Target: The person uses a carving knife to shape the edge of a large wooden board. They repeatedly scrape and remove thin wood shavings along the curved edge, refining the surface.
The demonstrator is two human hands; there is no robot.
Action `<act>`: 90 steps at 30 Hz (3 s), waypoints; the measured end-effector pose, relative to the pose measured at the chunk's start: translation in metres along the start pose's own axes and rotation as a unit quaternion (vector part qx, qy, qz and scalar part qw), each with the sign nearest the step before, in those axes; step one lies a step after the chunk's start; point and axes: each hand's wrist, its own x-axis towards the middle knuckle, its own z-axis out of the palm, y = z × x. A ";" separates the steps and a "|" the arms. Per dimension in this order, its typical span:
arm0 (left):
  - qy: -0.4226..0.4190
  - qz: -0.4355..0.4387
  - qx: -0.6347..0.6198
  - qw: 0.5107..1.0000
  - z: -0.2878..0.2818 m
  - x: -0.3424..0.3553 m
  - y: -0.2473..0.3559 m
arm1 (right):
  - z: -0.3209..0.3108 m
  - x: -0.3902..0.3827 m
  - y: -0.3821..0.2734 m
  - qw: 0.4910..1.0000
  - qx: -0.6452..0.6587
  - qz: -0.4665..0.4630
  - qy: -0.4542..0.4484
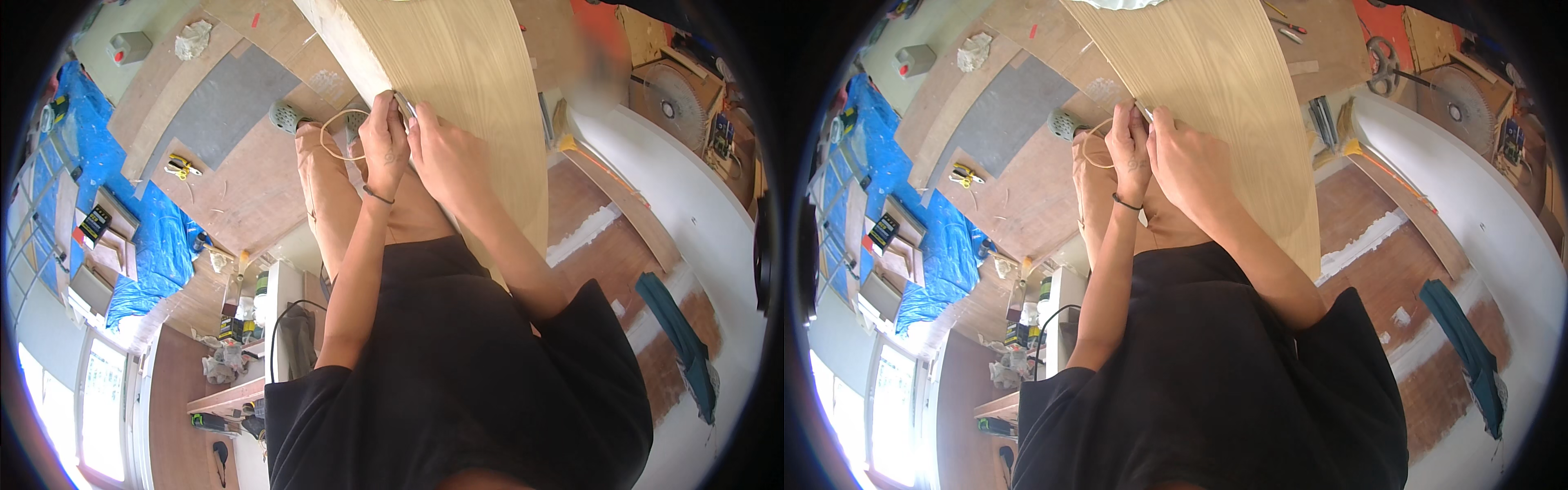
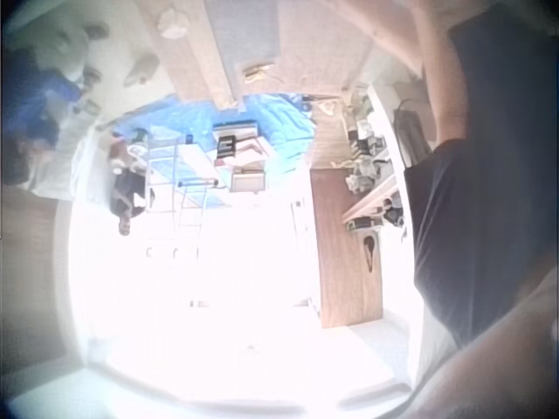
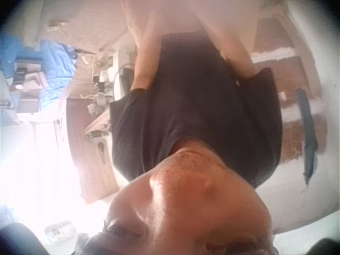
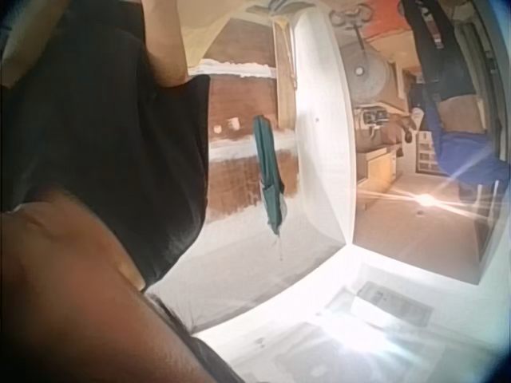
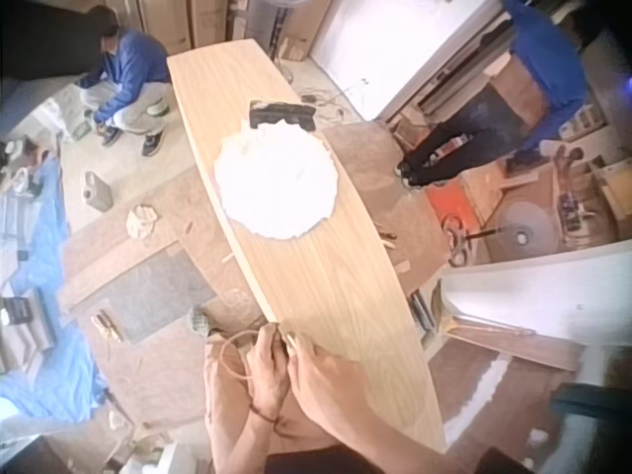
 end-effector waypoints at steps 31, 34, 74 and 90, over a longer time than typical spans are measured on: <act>0.002 0.005 -0.002 1.000 -0.002 0.000 0.005 | 0.002 0.005 -0.004 0.999 -0.011 0.017 -0.044; 0.004 0.005 -0.008 1.000 -0.001 0.000 0.004 | -0.002 0.007 -0.004 0.998 -0.017 0.016 -0.058; -0.022 -0.020 -0.039 0.999 0.011 -0.036 -0.019 | -0.014 0.010 -0.005 0.990 -0.090 0.007 -0.111; -0.028 0.042 0.076 0.996 -0.005 -0.013 0.005 | -0.001 -0.018 0.017 0.999 -0.010 -0.007 -0.031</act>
